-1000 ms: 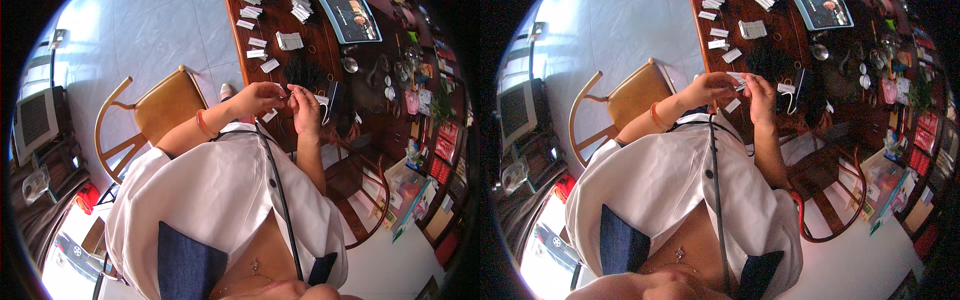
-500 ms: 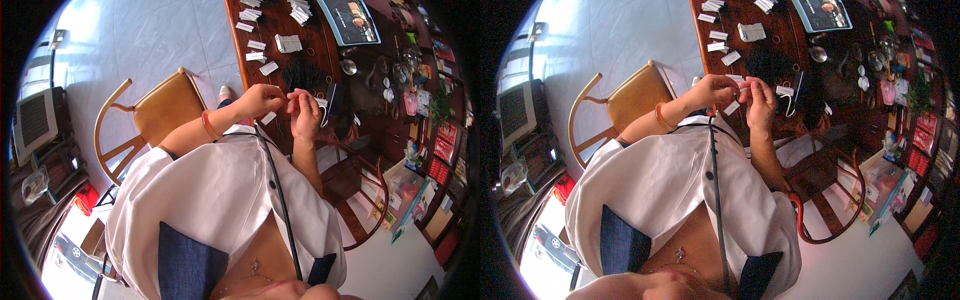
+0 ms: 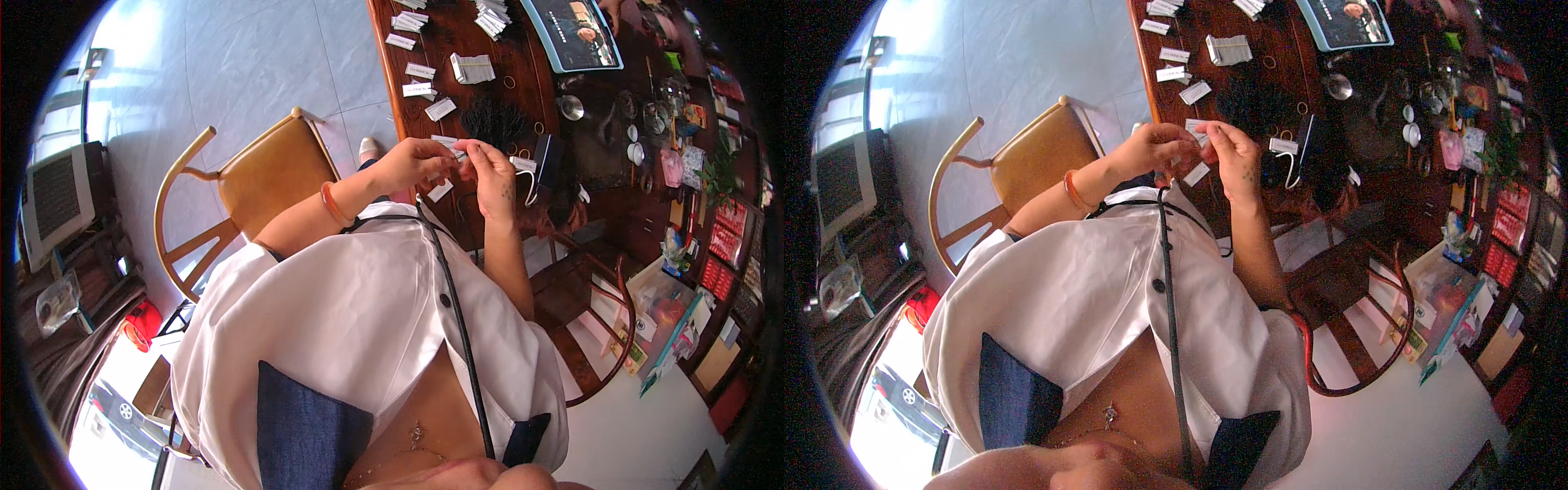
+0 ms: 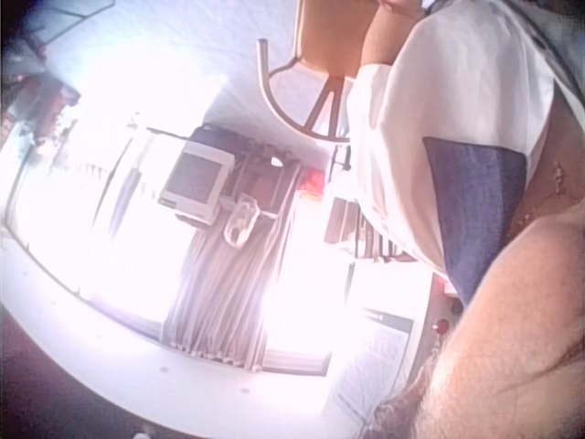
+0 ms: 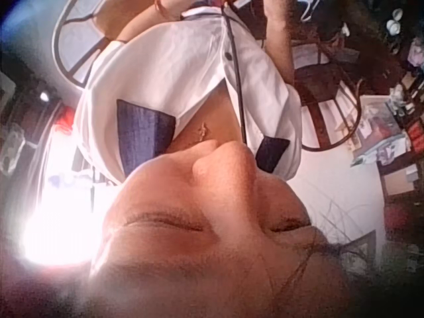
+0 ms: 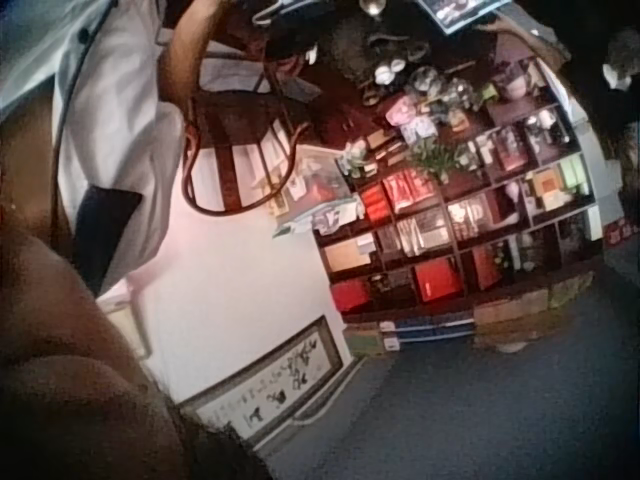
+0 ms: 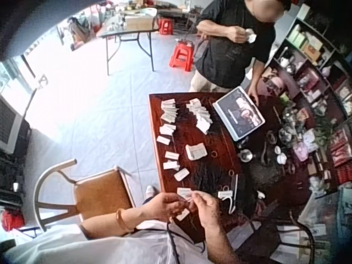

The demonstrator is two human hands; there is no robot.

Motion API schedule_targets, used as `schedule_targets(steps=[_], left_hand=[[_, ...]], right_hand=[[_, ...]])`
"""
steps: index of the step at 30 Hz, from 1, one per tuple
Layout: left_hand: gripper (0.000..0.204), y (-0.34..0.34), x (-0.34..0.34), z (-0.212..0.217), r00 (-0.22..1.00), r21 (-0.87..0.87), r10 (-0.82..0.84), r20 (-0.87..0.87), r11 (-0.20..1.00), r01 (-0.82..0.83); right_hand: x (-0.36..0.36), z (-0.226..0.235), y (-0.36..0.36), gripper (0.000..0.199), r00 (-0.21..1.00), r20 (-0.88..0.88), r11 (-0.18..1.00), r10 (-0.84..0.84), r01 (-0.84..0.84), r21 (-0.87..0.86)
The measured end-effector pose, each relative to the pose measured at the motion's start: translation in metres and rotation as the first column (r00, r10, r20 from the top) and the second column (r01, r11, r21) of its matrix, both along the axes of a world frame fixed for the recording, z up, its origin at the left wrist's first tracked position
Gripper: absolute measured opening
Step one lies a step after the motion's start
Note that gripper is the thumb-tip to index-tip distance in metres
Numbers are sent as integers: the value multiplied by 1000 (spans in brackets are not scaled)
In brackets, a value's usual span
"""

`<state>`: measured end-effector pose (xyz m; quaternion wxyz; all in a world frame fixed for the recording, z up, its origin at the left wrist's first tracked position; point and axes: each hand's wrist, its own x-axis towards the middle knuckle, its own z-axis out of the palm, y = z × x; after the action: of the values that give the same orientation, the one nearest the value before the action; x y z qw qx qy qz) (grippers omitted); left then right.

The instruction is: The person assembles small plastic components and rubber bands onto individual small strips by hand.

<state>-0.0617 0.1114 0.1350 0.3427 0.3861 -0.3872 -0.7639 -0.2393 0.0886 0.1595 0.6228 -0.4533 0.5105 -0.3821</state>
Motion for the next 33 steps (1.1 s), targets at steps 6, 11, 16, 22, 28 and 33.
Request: schedule_targets(steps=[6,11,16,22,28,33], left_hand=[[26,-3,15,-27,995,74,60,82,995,-66],[27,-13,25,-39,973,48,113,200,991,-125],[22,-29,29,-72,915,-250,262,306,950,-188],[21,-88,32,-103,634,-356,344,692,927,-116],[16,-114,21,-129,491,-565,543,681,816,-118],[15,-123,15,-150,501,-610,609,615,770,-187]], right_hand=[[-1,-28,-19,22,987,140,987,-76,54,150],[8,-37,-33,21,961,255,961,-104,32,273],[17,-63,-46,14,986,141,976,-90,60,209],[34,-90,-92,16,998,40,985,-48,41,165],[37,-104,-113,24,953,-170,968,-252,246,-55],[15,-119,-94,34,625,-781,951,3,-243,-191]])
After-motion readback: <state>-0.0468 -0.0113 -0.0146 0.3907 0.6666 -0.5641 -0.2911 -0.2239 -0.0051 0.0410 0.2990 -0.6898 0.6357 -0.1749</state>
